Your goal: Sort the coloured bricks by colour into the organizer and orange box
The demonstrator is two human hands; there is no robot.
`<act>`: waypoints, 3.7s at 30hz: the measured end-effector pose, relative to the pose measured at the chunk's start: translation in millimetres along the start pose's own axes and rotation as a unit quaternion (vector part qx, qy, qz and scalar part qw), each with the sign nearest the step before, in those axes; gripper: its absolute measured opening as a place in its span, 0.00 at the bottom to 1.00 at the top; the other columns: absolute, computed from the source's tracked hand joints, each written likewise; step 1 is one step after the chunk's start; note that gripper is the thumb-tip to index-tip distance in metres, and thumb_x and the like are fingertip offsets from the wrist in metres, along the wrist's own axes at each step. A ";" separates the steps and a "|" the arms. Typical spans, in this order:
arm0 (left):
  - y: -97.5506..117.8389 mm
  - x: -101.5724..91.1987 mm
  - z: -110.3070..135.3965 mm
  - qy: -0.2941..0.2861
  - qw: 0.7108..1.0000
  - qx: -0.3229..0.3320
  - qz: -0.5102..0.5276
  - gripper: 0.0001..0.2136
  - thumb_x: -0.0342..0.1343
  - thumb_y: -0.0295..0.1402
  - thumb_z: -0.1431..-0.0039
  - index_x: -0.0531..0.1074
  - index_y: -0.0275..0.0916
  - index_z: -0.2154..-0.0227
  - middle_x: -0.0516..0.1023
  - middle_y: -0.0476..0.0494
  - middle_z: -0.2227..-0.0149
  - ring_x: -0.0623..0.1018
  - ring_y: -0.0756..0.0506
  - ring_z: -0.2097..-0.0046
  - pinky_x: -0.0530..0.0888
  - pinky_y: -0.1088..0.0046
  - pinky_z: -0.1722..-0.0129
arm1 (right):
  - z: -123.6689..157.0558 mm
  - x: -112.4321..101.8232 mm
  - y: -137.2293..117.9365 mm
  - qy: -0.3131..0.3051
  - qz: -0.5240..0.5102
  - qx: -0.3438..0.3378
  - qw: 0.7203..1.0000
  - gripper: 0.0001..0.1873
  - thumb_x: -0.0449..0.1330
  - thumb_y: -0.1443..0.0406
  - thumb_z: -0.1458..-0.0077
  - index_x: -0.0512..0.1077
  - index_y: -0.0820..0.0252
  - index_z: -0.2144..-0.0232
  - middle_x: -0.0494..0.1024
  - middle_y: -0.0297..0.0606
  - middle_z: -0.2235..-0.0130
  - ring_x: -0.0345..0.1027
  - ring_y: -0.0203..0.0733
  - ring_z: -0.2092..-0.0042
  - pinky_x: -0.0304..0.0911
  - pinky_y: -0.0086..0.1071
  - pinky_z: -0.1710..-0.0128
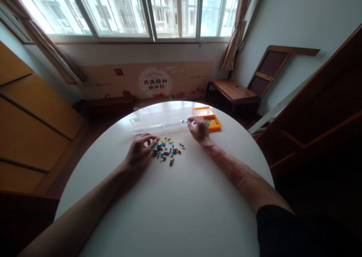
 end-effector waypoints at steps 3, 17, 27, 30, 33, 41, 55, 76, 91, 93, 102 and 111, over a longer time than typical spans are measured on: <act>-6.1 -2.7 -0.4 -0.010 1.000 -0.004 -0.016 0.11 0.61 0.41 0.29 0.87 0.42 0.59 0.83 0.43 0.60 0.76 0.47 0.68 0.73 0.71 0.68 | 3.1 0.8 -4.3 -0.017 -0.011 -0.022 1.000 0.07 0.63 0.63 0.34 0.81 0.55 0.58 0.85 0.39 0.60 0.75 0.49 0.60 0.70 0.45 0.50; -6.0 -13.3 0.3 -0.057 0.993 -0.027 -0.095 0.07 0.63 0.36 0.37 0.87 0.45 0.63 0.83 0.46 0.61 0.75 0.46 0.67 0.71 0.69 0.63 | 11.7 2.0 -24.0 -0.089 0.001 -0.120 0.989 0.06 0.62 0.66 0.33 0.80 0.54 0.59 0.82 0.38 0.61 0.75 0.50 0.56 0.68 0.45 0.46; -12.6 -14.7 -2.5 -0.073 0.995 -0.023 -0.071 0.08 0.65 0.41 0.35 0.86 0.43 0.63 0.82 0.46 0.63 0.75 0.48 0.69 0.70 0.71 0.66 | 12.1 2.1 -25.7 -0.102 0.003 -0.126 0.987 0.06 0.62 0.66 0.34 0.79 0.53 0.59 0.82 0.38 0.60 0.76 0.49 0.56 0.69 0.44 0.46; -15.7 -14.5 -2.5 -0.074 0.994 -0.033 -0.070 0.09 0.65 0.41 0.35 0.86 0.44 0.63 0.82 0.46 0.63 0.75 0.48 0.70 0.70 0.70 0.67 | 12.1 2.0 -25.7 -0.103 -0.001 -0.130 0.986 0.06 0.62 0.66 0.33 0.79 0.53 0.59 0.83 0.38 0.60 0.76 0.49 0.56 0.68 0.44 0.46; -17.8 -12.7 -3.0 -0.073 0.995 -0.027 -0.070 0.09 0.64 0.41 0.33 0.86 0.43 0.63 0.82 0.45 0.63 0.75 0.47 0.69 0.71 0.70 0.66 | 11.9 1.1 -26.0 -0.106 -0.002 -0.131 0.986 0.06 0.62 0.66 0.33 0.79 0.53 0.58 0.83 0.38 0.59 0.76 0.49 0.56 0.68 0.45 0.46; 3.4 -5.3 -2.5 -0.044 0.998 -0.007 0.053 0.13 0.62 0.45 0.27 0.82 0.41 0.59 0.86 0.44 0.63 0.83 0.44 0.64 0.77 0.68 0.60 | 26.0 4.3 -58.3 -0.187 -0.054 -0.249 0.949 0.05 0.63 0.62 0.29 0.80 0.52 0.55 0.86 0.39 0.55 0.77 0.50 0.52 0.70 0.46 0.44; 20.8 13.3 4.0 -0.075 0.986 -0.001 0.151 0.15 0.66 0.48 0.30 0.83 0.39 0.59 0.86 0.44 0.63 0.81 0.46 0.64 0.78 0.71 0.61 | 32.3 6.3 -68.7 -0.232 -0.091 -0.306 0.919 0.10 0.64 0.54 0.26 0.82 0.50 0.52 0.87 0.39 0.54 0.81 0.46 0.53 0.71 0.43 0.46; -9.6 -33.6 -5.7 -0.131 0.987 0.023 -0.087 0.07 0.64 0.37 0.33 0.85 0.44 0.58 0.84 0.47 0.58 0.76 0.50 0.68 0.72 0.74 0.65 | -1.1 -1.9 -5.1 0.017 0.053 -0.020 0.998 0.09 0.64 0.58 0.30 0.82 0.54 0.55 0.85 0.43 0.52 0.74 0.58 0.48 0.64 0.53 0.38; -5.1 -14.1 -3.1 -0.098 0.995 0.006 0.022 0.14 0.63 0.46 0.27 0.83 0.40 0.58 0.86 0.45 0.64 0.77 0.49 0.70 0.73 0.74 0.67 | 20.8 3.1 -49.5 -0.142 -0.054 -0.246 0.957 0.05 0.63 0.64 0.29 0.79 0.52 0.54 0.84 0.41 0.51 0.76 0.51 0.48 0.70 0.47 0.42; 3.6 -6.8 -2.2 -0.100 0.993 -0.002 0.067 0.15 0.63 0.46 0.27 0.83 0.39 0.59 0.86 0.45 0.66 0.79 0.48 0.70 0.74 0.74 0.68 | 26.3 5.6 -59.1 -0.177 -0.066 -0.296 0.936 0.05 0.64 0.61 0.28 0.79 0.52 0.53 0.85 0.40 0.52 0.77 0.49 0.50 0.71 0.46 0.44; 19.9 6.9 2.4 -0.077 0.990 0.037 0.112 0.11 0.65 0.42 0.28 0.85 0.40 0.58 0.87 0.45 0.64 0.78 0.49 0.69 0.76 0.74 0.65 | 31.8 9.9 -65.1 -0.188 -0.079 -0.364 0.909 0.06 0.67 0.59 0.28 0.79 0.53 0.52 0.86 0.38 0.55 0.78 0.46 0.54 0.71 0.42 0.48; 23.0 7.8 3.7 -0.094 0.987 0.021 0.131 0.12 0.66 0.43 0.29 0.85 0.39 0.59 0.87 0.45 0.65 0.78 0.49 0.69 0.76 0.73 0.65 | 34.1 9.0 -68.9 -0.211 -0.091 -0.360 0.904 0.05 0.63 0.61 0.26 0.80 0.51 0.54 0.87 0.37 0.57 0.80 0.44 0.56 0.71 0.41 0.47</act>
Point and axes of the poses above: each hand's wrist, its own z-axis away from the middle knuckle, its own x-axis out of the palm, y = z × x, the point moved 3 cm from there along -z, towards the middle knuckle
